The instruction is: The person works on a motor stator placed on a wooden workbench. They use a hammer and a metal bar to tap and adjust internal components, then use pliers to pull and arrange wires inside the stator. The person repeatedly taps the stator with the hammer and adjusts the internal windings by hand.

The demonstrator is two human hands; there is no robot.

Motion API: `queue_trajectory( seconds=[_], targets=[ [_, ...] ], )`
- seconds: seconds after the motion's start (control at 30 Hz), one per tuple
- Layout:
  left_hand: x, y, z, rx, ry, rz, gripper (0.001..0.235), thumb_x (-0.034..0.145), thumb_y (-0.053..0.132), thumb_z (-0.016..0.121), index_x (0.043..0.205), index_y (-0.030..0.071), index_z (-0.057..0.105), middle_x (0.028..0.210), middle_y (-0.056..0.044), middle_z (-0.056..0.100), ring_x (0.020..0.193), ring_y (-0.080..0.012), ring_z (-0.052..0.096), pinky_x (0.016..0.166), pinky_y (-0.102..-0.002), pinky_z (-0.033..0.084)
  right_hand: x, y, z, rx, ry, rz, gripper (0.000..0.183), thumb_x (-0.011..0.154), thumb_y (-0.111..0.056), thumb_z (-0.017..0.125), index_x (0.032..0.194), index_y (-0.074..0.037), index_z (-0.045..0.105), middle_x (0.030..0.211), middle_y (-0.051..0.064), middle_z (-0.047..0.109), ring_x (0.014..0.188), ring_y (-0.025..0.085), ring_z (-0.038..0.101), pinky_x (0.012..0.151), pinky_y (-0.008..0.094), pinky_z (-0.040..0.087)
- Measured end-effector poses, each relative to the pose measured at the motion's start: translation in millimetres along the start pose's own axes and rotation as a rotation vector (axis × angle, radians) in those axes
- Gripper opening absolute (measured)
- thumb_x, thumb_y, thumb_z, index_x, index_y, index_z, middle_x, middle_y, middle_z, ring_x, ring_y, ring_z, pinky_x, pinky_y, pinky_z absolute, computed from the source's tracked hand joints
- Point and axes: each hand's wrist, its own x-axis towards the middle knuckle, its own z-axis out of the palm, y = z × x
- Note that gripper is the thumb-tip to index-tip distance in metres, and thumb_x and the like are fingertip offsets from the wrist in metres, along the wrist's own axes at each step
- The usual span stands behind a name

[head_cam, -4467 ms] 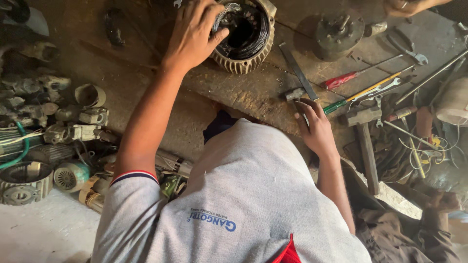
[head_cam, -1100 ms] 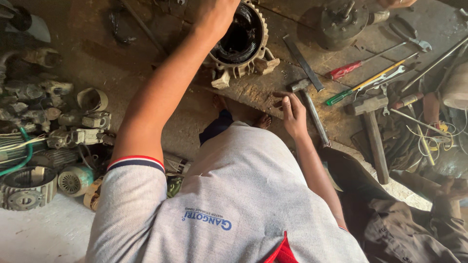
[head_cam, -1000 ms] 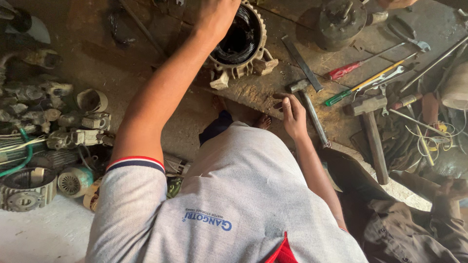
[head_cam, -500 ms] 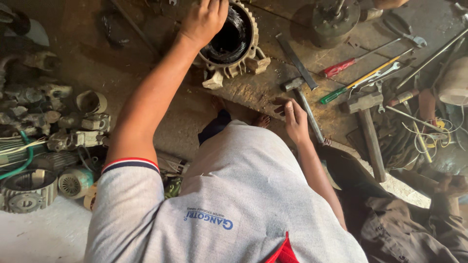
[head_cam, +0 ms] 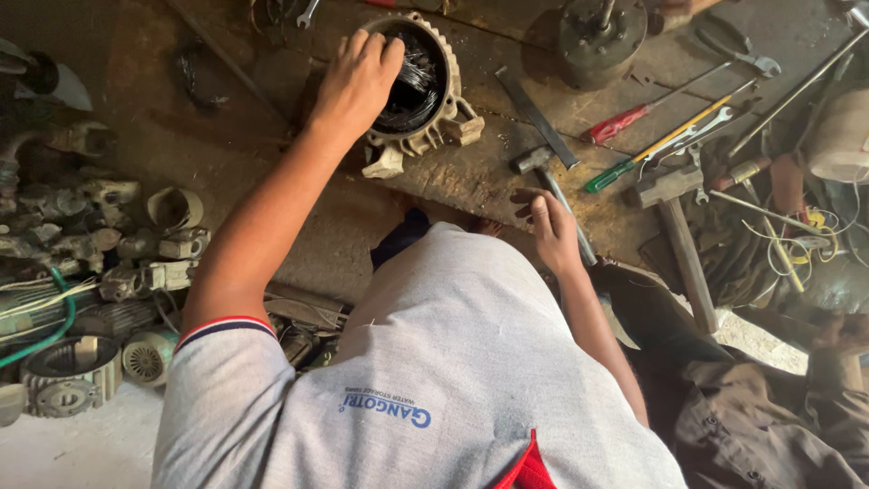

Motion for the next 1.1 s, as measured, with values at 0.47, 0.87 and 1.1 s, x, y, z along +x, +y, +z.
queue_trajectory(
  seconds=[0.47, 0.87, 1.1],
  targets=[
    [0, -14, -16, -0.493, 0.014, -0.007, 0.042, 0.086, 0.000, 0.074, 0.124, 0.004, 0.056, 0.120, -0.019, 0.066, 0.116, -0.0419, 0.066, 0.097, -0.048, 0.055, 24, 45, -101, -0.714, 0.391, -0.235, 0.016, 0.106, -0.011, 0.062, 0.118, -0.002, 0.067, 0.104, 0.023, 0.066, 0.099, 0.044, 0.063, 0.085, 0.051, 0.050],
    [-10, -12, 2, -0.360, 0.115, -0.078, 0.046, 0.082, 0.010, 0.085, 0.126, 0.014, 0.071, 0.123, -0.010, 0.071, 0.103, -0.0326, 0.070, 0.082, -0.042, 0.058, 221, 146, -312, -1.560, 0.296, -0.194, 0.080, 0.076, -0.020, 0.074, 0.143, 0.013, 0.046, 0.153, 0.030, 0.044, 0.140, 0.046, 0.043, 0.114, 0.052, 0.035],
    [-7, -18, 18, -0.343, 0.080, -0.028, 0.044, 0.077, 0.011, 0.092, 0.112, 0.013, 0.066, 0.100, -0.001, 0.071, 0.091, -0.0215, 0.071, 0.075, -0.037, 0.057, 212, 135, -302, -1.376, 0.435, -0.005, 0.020, 0.099, -0.015, 0.065, 0.109, 0.000, 0.074, 0.117, 0.022, 0.069, 0.118, 0.043, 0.061, 0.101, 0.049, 0.049]
  ],
)
